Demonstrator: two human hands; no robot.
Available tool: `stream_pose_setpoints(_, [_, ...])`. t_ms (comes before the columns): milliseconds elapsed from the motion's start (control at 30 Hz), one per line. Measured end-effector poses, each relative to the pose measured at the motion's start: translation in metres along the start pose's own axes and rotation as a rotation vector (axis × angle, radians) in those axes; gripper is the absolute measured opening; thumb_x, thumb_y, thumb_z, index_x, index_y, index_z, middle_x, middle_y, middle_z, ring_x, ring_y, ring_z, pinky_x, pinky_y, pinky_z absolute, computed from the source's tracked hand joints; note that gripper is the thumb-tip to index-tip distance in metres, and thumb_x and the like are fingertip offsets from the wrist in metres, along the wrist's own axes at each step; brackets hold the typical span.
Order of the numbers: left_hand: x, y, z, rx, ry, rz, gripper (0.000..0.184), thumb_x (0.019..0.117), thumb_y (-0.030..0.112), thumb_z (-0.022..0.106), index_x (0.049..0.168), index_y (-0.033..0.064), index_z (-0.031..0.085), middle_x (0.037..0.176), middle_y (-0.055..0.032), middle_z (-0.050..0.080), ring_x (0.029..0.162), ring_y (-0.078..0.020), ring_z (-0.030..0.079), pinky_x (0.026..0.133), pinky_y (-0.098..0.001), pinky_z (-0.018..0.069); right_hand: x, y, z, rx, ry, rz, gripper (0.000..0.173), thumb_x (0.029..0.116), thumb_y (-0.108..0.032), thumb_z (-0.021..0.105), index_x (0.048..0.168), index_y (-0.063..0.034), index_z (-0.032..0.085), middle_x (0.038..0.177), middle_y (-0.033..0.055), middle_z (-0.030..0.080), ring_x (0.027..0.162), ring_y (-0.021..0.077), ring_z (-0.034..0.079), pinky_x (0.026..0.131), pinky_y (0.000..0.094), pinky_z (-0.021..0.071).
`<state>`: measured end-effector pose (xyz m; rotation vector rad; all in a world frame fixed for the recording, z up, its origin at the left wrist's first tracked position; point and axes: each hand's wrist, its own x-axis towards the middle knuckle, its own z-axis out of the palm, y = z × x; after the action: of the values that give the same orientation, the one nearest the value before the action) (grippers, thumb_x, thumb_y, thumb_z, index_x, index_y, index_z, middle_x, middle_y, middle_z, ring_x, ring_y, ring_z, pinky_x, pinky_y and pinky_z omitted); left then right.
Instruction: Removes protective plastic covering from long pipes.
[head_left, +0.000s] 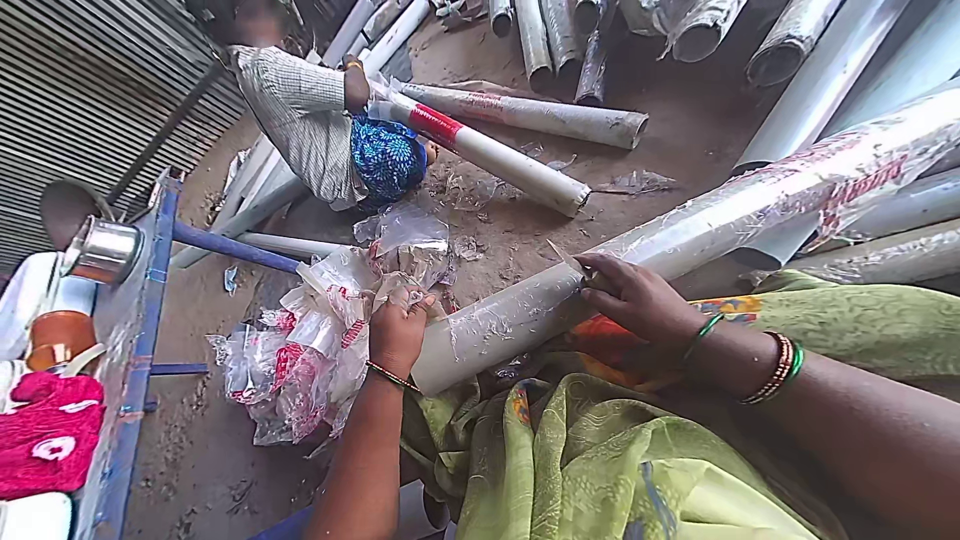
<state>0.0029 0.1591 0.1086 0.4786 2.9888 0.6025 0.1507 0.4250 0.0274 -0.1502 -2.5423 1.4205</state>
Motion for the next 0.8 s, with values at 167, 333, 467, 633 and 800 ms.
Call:
stream_pose_setpoints(167, [0.017, -0.010, -0.002, -0.025, -0.097, 0.013, 0.025, 0.1021, 0.018, 0.063, 0.115, -0.0031, 0.068, 0.096, -0.0174, 0.072, 0.092, -0.0303, 0.067, 0.089, -0.0540, 0.0479, 0.000, 0.000, 0.000, -0.004, 0.001, -0.011, 0.042, 0.0974, -0.006, 0.061, 0.139, -0.0013, 0.059, 0.103, 0.0186, 0.069, 0.086, 0.0304, 0.065, 0.076, 0.0524, 0.0513])
stream_pose_setpoints(333, [0.035, -0.029, -0.005, -0.132, -0.271, -0.099, 0.025, 0.1035, 0.018, 0.061, 0.118, -0.0025, 0.065, 0.091, -0.0123, 0.068, 0.080, -0.0178, 0.061, 0.079, -0.0401, 0.0496, -0.001, 0.003, 0.002, -0.005, 0.019, -0.014, 0.042, 0.0971, -0.008, 0.060, 0.138, -0.0015, 0.059, 0.098, 0.0178, 0.068, 0.082, 0.0274, 0.063, 0.075, 0.0500, 0.0498])
stream_pose_setpoints(467, [0.040, -0.043, -0.001, -0.307, -0.253, -0.114, 0.019, 0.1018, 0.014, 0.062, 0.113, -0.0014, 0.065, 0.080, -0.0045, 0.065, 0.066, -0.0054, 0.054, 0.065, -0.0262, 0.0456, -0.002, 0.000, 0.001, -0.013, 0.029, -0.008, 0.042, 0.0967, -0.007, 0.061, 0.138, -0.0005, 0.060, 0.101, 0.0195, 0.069, 0.084, 0.0299, 0.064, 0.076, 0.0519, 0.0501])
stream_pose_setpoints(633, [0.048, -0.044, 0.007, -0.153, -0.211, -0.030, 0.026, 0.1018, 0.019, 0.064, 0.114, -0.0040, 0.068, 0.098, -0.0206, 0.070, 0.090, -0.0310, 0.064, 0.088, -0.0548, 0.0480, -0.001, -0.002, 0.002, -0.024, 0.022, 0.023, 0.042, 0.0966, -0.007, 0.061, 0.138, -0.0011, 0.059, 0.101, 0.0189, 0.069, 0.083, 0.0290, 0.064, 0.075, 0.0527, 0.0495])
stream_pose_setpoints(800, [0.067, -0.058, 0.018, -0.072, -0.277, -0.043, 0.031, 0.1020, 0.022, 0.065, 0.116, -0.0051, 0.068, 0.110, -0.0283, 0.068, 0.108, -0.0426, 0.063, 0.098, -0.0645, 0.0429, -0.001, -0.003, 0.002, -0.027, 0.019, 0.076, 0.045, 0.0967, -0.009, 0.060, 0.140, -0.0002, 0.057, 0.099, 0.0181, 0.068, 0.078, 0.0260, 0.061, 0.071, 0.0496, 0.0492])
